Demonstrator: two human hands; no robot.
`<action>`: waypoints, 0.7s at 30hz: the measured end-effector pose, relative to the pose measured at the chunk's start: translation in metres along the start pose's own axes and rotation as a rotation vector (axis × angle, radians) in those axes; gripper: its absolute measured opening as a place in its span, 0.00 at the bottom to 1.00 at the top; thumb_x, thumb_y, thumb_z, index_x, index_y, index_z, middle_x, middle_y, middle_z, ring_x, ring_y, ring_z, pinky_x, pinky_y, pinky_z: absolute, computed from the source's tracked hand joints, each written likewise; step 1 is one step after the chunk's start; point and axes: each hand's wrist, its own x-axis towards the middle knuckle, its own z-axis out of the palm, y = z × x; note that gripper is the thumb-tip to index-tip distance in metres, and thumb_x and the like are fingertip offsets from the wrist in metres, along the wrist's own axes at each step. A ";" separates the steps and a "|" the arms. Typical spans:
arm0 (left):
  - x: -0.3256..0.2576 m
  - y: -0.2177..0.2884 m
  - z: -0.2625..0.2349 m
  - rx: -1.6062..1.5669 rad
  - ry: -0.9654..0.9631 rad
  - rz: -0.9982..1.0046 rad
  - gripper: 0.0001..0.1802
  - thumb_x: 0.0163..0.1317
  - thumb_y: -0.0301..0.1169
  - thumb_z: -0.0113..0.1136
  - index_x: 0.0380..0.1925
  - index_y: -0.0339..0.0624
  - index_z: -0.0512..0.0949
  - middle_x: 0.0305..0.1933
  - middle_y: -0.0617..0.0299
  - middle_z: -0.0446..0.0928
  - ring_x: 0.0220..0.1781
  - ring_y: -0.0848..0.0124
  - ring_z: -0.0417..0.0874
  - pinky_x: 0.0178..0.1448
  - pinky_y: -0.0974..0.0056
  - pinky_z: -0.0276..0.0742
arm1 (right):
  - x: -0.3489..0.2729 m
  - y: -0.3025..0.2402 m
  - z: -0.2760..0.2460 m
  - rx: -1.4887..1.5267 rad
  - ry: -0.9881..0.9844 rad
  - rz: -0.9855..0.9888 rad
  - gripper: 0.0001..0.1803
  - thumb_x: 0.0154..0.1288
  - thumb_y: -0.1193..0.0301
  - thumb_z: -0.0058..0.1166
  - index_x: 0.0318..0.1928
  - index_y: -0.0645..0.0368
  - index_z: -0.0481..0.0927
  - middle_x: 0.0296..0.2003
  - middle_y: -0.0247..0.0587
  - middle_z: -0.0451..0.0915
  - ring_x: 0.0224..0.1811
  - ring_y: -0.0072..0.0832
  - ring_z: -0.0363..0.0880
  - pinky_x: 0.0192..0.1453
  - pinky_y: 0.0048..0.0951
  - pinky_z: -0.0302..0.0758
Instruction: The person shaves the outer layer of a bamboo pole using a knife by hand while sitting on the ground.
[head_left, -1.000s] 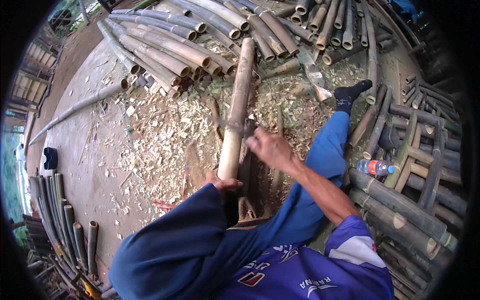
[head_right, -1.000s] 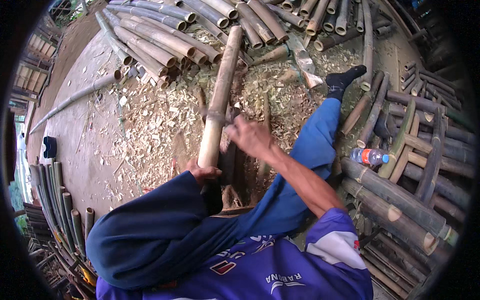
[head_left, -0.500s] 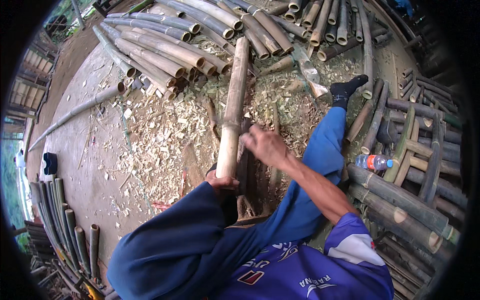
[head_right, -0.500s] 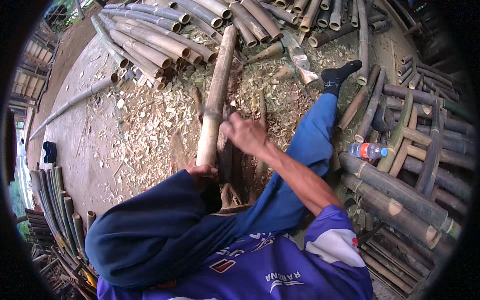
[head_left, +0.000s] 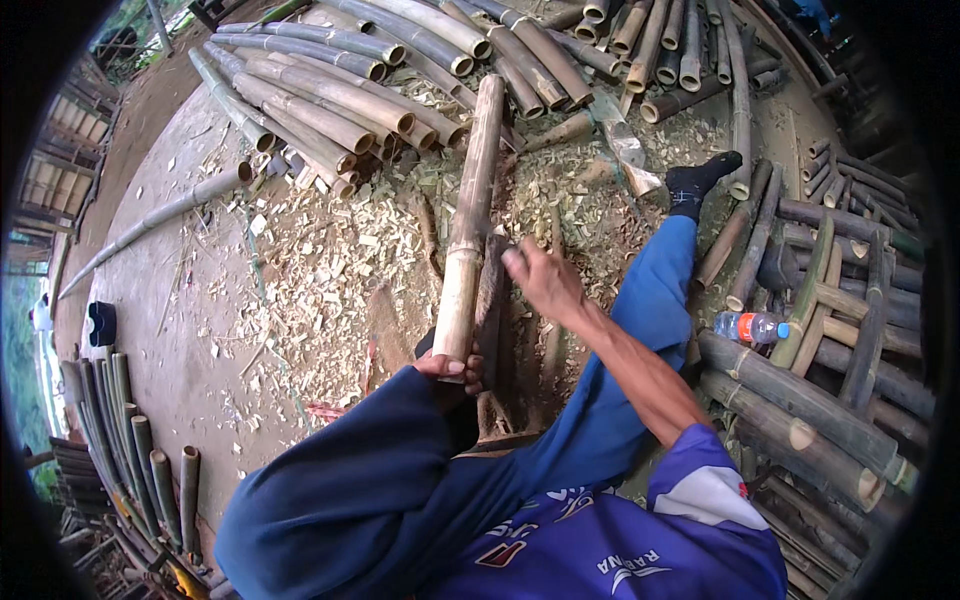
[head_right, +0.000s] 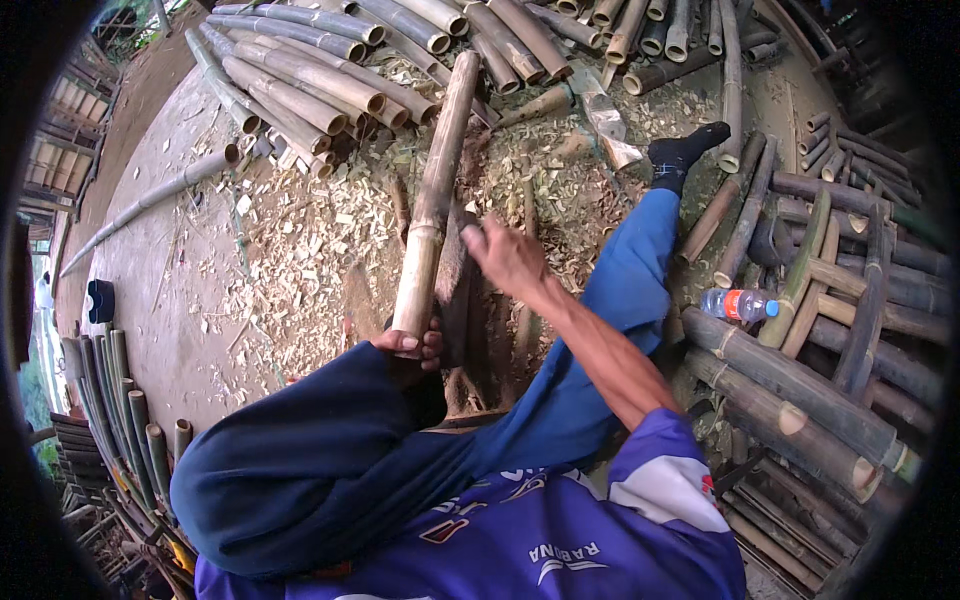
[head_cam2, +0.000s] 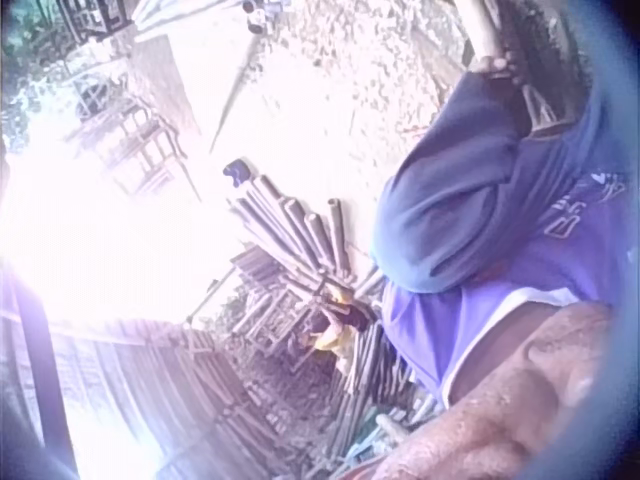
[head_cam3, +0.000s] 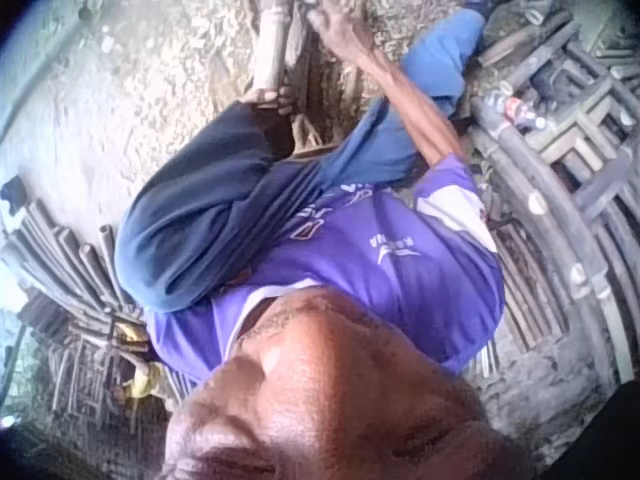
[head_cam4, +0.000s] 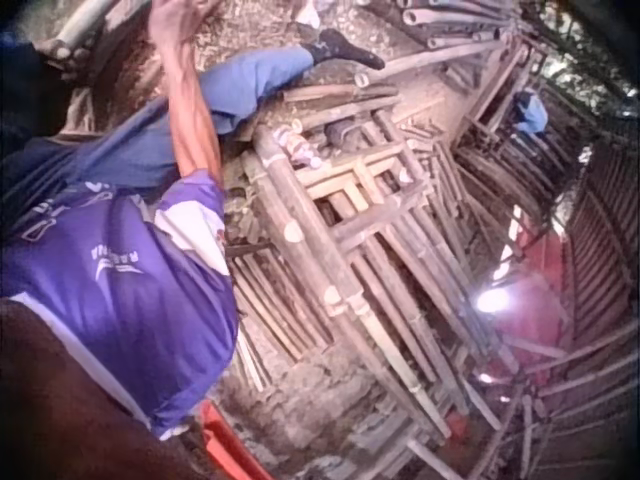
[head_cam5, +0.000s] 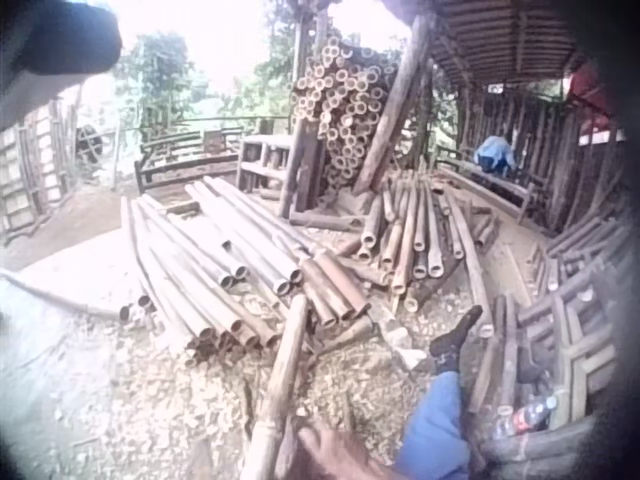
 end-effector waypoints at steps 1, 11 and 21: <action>-0.002 -0.003 -0.003 -0.014 -0.004 0.001 0.34 0.45 0.25 0.73 0.56 0.34 0.74 0.45 0.52 0.81 0.44 0.62 0.86 0.48 0.56 0.84 | -0.011 -0.014 0.003 -0.089 -0.155 -0.096 0.20 0.77 0.53 0.44 0.42 0.58 0.71 0.20 0.43 0.74 0.15 0.38 0.75 0.20 0.40 0.76; -0.034 0.038 0.004 -0.550 -0.186 -0.042 0.44 0.49 0.29 0.77 0.66 0.37 0.65 0.54 0.47 0.77 0.53 0.59 0.82 0.60 0.54 0.78 | -0.005 0.019 -0.021 0.128 0.141 0.173 0.34 0.78 0.44 0.36 0.48 0.68 0.74 0.33 0.62 0.80 0.41 0.56 0.82 0.47 0.52 0.75; -0.023 0.012 -0.031 -0.398 0.076 0.080 0.36 0.51 0.33 0.75 0.59 0.33 0.72 0.43 0.55 0.80 0.43 0.66 0.83 0.45 0.63 0.81 | -0.045 -0.028 0.003 0.054 0.024 0.081 0.30 0.75 0.45 0.44 0.46 0.66 0.72 0.32 0.66 0.81 0.39 0.65 0.81 0.42 0.59 0.75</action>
